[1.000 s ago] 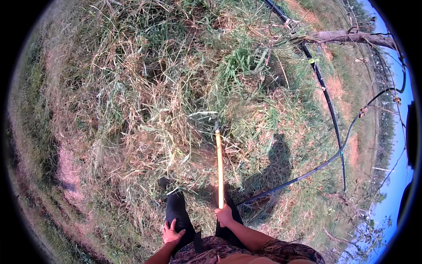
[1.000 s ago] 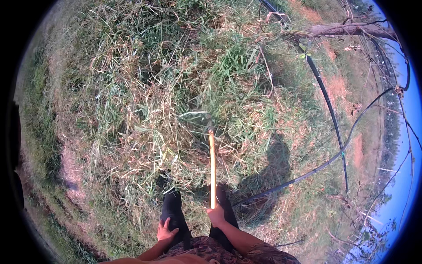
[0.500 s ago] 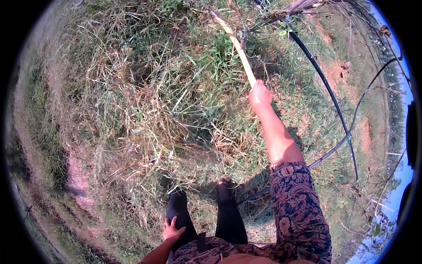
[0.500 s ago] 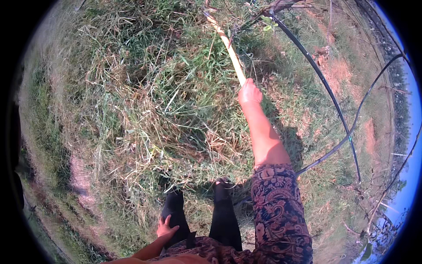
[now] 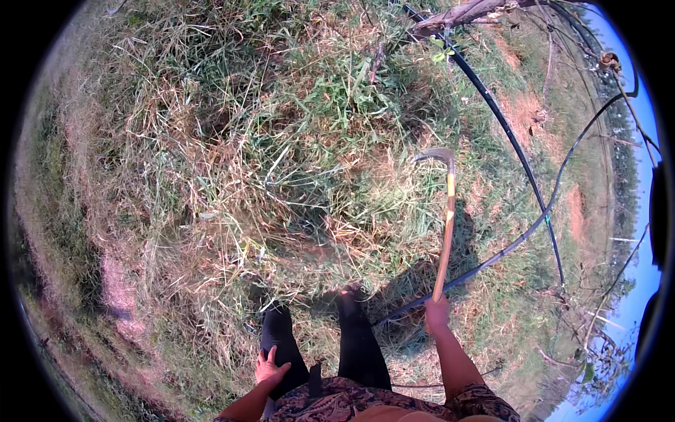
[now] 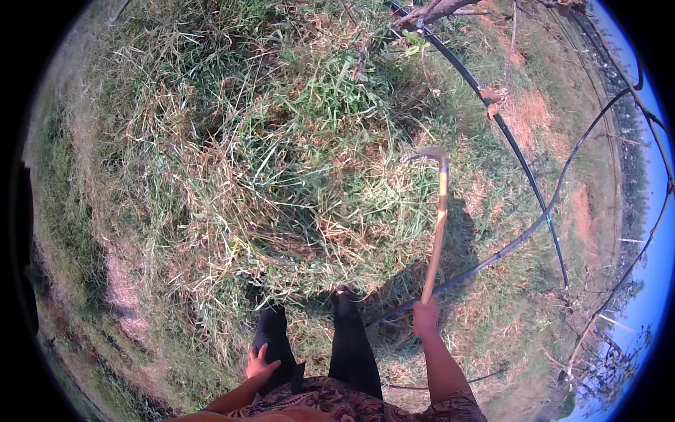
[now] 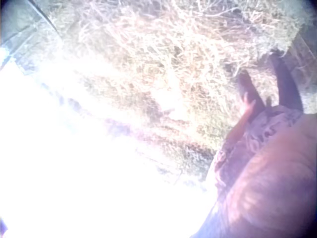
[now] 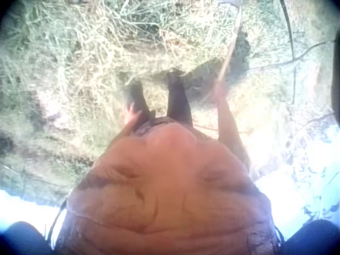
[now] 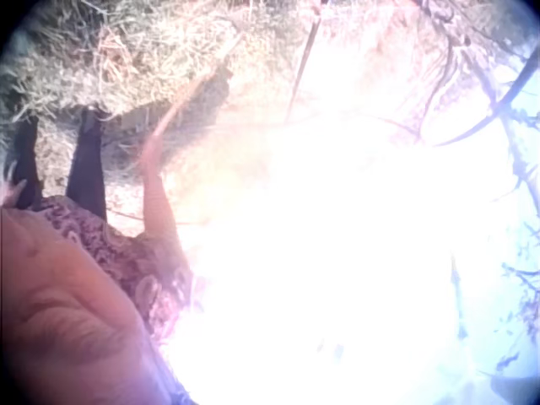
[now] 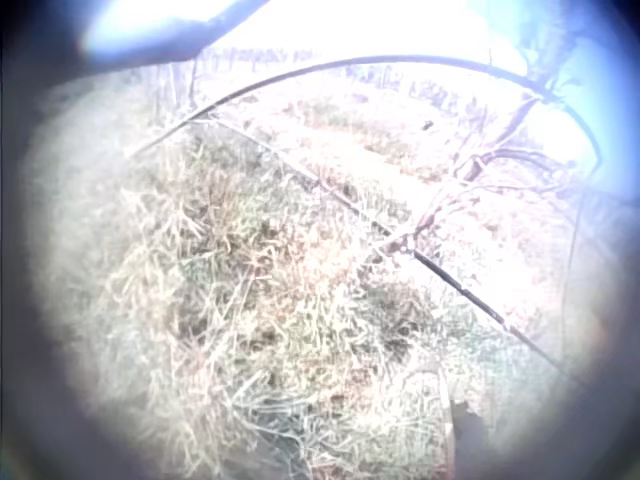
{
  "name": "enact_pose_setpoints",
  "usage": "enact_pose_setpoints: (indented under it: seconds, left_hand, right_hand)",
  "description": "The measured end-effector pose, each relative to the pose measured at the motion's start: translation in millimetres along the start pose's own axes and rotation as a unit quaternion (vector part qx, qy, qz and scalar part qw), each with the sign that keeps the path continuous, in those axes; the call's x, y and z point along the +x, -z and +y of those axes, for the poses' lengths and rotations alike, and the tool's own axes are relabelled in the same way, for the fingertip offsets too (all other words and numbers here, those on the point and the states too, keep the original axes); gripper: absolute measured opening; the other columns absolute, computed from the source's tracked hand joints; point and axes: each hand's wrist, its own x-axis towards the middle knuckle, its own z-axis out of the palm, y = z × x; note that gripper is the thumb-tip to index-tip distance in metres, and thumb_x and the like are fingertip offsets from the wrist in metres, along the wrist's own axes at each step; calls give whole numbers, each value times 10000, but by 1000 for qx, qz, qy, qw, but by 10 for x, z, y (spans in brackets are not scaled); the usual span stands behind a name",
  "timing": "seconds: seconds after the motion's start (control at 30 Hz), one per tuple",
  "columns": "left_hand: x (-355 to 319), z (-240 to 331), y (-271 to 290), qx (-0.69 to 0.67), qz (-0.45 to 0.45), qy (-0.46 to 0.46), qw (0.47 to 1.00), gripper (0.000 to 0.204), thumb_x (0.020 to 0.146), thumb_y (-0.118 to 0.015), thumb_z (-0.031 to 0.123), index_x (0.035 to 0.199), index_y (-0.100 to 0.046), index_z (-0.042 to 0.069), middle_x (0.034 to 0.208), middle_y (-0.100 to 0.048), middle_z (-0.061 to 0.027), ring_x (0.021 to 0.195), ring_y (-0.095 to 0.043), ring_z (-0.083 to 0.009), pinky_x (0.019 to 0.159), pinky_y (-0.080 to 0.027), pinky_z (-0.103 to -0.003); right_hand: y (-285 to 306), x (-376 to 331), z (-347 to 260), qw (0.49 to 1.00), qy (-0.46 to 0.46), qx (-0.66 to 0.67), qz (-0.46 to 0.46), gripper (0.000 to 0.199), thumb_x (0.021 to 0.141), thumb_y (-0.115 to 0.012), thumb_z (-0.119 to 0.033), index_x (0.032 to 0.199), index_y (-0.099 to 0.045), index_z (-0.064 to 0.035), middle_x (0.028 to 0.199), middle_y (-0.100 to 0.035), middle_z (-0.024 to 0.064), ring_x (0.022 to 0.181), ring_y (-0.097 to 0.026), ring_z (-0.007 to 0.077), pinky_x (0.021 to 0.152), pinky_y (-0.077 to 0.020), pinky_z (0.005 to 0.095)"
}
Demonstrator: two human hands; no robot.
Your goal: The person uses a long-handled rake to gather dry grass and debris into a pile in an outdoor field. They repeatedly pull the rake toward themselves, moving the cut grass along the ground and around irrigation lines.
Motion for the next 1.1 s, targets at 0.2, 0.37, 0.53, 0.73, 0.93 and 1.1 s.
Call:
enact_pose_setpoints:
  seconds: [0.2,0.37,0.53,0.73,0.93,1.1]
  left_hand:
    - [10,-38,-55,4,3,-4,1000,854,677,-687,539,1411,-295,345,1510,-165,-113,1358,-246,-329,1063,-309,-448]
    - [37,-148,-129,3,8,-5,1000,854,678,-688,544,1411,-297,348,1510,-162,-118,1343,-276,-341,1053,-321,-461]
    - [-25,-221,-27,-22,2,-2,1000,844,686,-684,543,1411,-304,338,1510,-168,-118,1340,-282,-350,1058,-323,-459]
    - [-14,-228,3,-50,-17,7,999,840,692,-683,540,1413,-305,331,1510,-169,-119,1361,-244,-343,1069,-306,-466]
    - [17,-398,-90,-76,-23,12,997,836,694,-683,543,1411,-307,336,1515,-159,-123,1367,-225,-357,1077,-286,-467]
    - [5,-458,-127,-89,-17,8,996,822,697,-679,540,1407,-319,335,1513,-166,-128,1364,-228,-366,1075,-291,-461]
  right_hand:
    - [-1624,918,-2502,847,47,519,-106,181,785,-506,-66,684,-362,-110,529,-360,-4,402,-376,126,371,-322,287]
    - [-3522,-487,-1754,927,13,110,-357,87,764,-585,-69,838,-561,-29,548,-531,61,459,-566,202,391,-434,355]
    - [-3039,-1021,-847,903,99,-118,-402,309,733,-647,-187,986,-582,-23,677,-610,101,500,-593,192,446,-470,336]
    - [-2394,-602,-1155,921,170,-144,-319,320,727,-638,-199,978,-563,-15,669,-614,132,558,-620,229,505,-489,345]
    - [-2511,-326,-2304,907,371,-172,-101,315,722,-632,-154,982,-549,3,809,-640,241,767,-642,387,693,-520,447]
    - [-2410,-61,-3728,896,379,-227,31,336,780,-631,-195,1047,-527,-20,923,-648,239,874,-639,391,744,-521,470]
